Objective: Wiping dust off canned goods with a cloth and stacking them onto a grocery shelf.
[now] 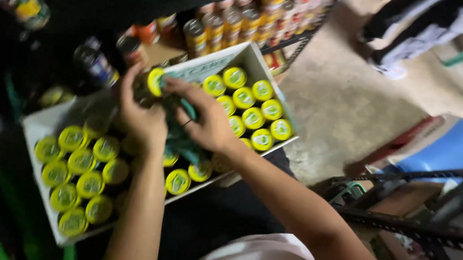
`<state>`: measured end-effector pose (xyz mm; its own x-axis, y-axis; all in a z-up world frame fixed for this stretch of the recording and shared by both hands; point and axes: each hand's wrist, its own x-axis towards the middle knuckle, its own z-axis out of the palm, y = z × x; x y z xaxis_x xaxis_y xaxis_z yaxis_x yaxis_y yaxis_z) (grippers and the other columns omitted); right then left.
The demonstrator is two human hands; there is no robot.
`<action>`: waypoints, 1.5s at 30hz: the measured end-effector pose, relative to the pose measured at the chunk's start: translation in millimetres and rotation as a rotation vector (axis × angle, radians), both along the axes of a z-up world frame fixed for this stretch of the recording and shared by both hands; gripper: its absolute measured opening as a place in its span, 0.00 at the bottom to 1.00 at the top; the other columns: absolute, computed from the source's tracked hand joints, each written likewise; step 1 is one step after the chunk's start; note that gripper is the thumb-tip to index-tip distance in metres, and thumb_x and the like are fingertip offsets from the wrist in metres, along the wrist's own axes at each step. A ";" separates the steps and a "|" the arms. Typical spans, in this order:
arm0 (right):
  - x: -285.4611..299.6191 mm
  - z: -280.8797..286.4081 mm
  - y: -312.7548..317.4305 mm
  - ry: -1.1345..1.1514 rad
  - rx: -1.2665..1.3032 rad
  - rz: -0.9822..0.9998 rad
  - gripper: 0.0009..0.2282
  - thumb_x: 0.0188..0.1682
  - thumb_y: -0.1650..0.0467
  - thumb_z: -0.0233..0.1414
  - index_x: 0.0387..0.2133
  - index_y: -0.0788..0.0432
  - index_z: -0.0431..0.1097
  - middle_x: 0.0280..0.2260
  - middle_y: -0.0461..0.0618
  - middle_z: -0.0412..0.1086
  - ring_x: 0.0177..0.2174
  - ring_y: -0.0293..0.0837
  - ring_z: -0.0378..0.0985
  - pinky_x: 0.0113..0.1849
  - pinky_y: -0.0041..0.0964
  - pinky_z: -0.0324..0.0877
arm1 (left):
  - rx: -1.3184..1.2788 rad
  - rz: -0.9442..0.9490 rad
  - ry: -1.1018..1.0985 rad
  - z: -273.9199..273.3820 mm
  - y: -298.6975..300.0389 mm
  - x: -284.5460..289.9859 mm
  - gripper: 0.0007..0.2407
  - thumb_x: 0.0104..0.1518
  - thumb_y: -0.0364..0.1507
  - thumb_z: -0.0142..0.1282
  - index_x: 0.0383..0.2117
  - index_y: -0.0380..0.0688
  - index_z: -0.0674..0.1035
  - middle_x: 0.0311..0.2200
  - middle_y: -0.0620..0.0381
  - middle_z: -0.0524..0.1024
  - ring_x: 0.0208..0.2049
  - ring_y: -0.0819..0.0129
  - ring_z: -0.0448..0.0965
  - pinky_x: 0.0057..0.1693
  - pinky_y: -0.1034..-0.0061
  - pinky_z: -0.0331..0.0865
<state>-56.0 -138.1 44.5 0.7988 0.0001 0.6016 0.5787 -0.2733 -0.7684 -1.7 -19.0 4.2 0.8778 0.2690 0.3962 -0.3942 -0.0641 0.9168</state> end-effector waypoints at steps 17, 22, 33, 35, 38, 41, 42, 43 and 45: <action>-52.7 21.4 -36.5 0.225 -0.047 -0.105 0.14 0.52 0.72 0.54 0.51 0.55 0.74 0.47 0.61 0.76 0.48 0.67 0.78 0.49 0.59 0.72 | 0.230 0.080 -0.223 -0.3 -0.8 -3.4 0.31 0.34 0.21 0.80 0.51 0.40 0.82 0.47 0.46 0.73 0.52 0.52 0.74 0.63 0.59 0.65; -52.7 28.7 -57.3 0.218 -0.234 -0.270 0.15 0.52 0.68 0.55 0.53 0.50 0.72 0.51 0.53 0.75 0.49 0.63 0.76 0.48 0.62 0.71 | 0.209 0.087 -0.112 -6.7 -0.7 0.5 0.33 0.42 0.34 0.83 0.56 0.37 0.79 0.46 0.39 0.77 0.47 0.48 0.78 0.54 0.60 0.73; -45.2 43.4 -76.1 0.264 0.053 -0.112 0.21 0.54 0.64 0.57 0.61 0.53 0.66 0.55 0.56 0.70 0.49 0.54 0.78 0.50 0.48 0.74 | -0.062 -0.491 0.108 32.3 -25.7 -30.1 0.26 0.65 0.36 0.58 0.65 0.38 0.62 0.49 0.46 0.74 0.51 0.63 0.75 0.56 0.65 0.73; -45.1 42.1 -72.8 0.272 0.056 -0.089 0.22 0.53 0.65 0.58 0.61 0.55 0.65 0.52 0.59 0.71 0.46 0.54 0.79 0.47 0.48 0.75 | -0.073 -0.494 0.102 52.8 -34.1 -40.1 0.28 0.62 0.33 0.62 0.65 0.39 0.62 0.54 0.44 0.69 0.54 0.58 0.73 0.59 0.62 0.72; -44.3 35.3 -71.4 0.271 0.047 -0.070 0.23 0.53 0.66 0.58 0.61 0.56 0.65 0.48 0.60 0.71 0.43 0.54 0.80 0.45 0.48 0.76 | -0.071 -0.520 0.094 57.6 -38.4 -44.5 0.30 0.59 0.30 0.66 0.66 0.39 0.63 0.59 0.44 0.63 0.57 0.52 0.71 0.62 0.57 0.71; -42.7 25.6 -72.8 0.268 0.046 -0.079 0.24 0.52 0.67 0.59 0.62 0.54 0.64 0.47 0.59 0.73 0.41 0.52 0.80 0.43 0.48 0.76 | -0.061 -0.554 0.119 50.4 -37.6 -43.8 0.30 0.58 0.29 0.66 0.65 0.40 0.63 0.57 0.46 0.62 0.56 0.52 0.72 0.61 0.57 0.72; -41.9 22.3 -73.7 0.272 0.049 -0.086 0.24 0.51 0.68 0.60 0.62 0.54 0.64 0.48 0.58 0.73 0.40 0.51 0.80 0.42 0.46 0.76 | -0.069 -0.565 0.143 48.1 -37.6 -43.5 0.30 0.57 0.29 0.67 0.65 0.40 0.64 0.57 0.46 0.63 0.55 0.53 0.72 0.60 0.58 0.73; -41.6 19.8 -74.7 0.276 0.053 -0.085 0.24 0.51 0.68 0.60 0.62 0.54 0.64 0.48 0.58 0.73 0.40 0.51 0.80 0.42 0.46 0.76 | -0.066 -0.564 0.148 48.9 -38.8 -44.1 0.30 0.57 0.29 0.67 0.65 0.40 0.64 0.57 0.46 0.63 0.55 0.53 0.72 0.60 0.58 0.73; -41.5 14.3 -76.5 0.290 0.081 -0.082 0.25 0.51 0.67 0.60 0.62 0.54 0.63 0.47 0.59 0.73 0.39 0.51 0.80 0.41 0.47 0.77 | -0.025 -0.551 0.144 50.1 -41.2 -45.6 0.29 0.56 0.29 0.68 0.64 0.40 0.67 0.54 0.48 0.67 0.54 0.56 0.74 0.58 0.61 0.73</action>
<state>-97.5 -214.6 58.8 0.9326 -0.1100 0.3437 0.3104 -0.2410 -0.9195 -47.3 -60.3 54.3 0.9359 -0.2363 0.2612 -0.2336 0.1384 0.9624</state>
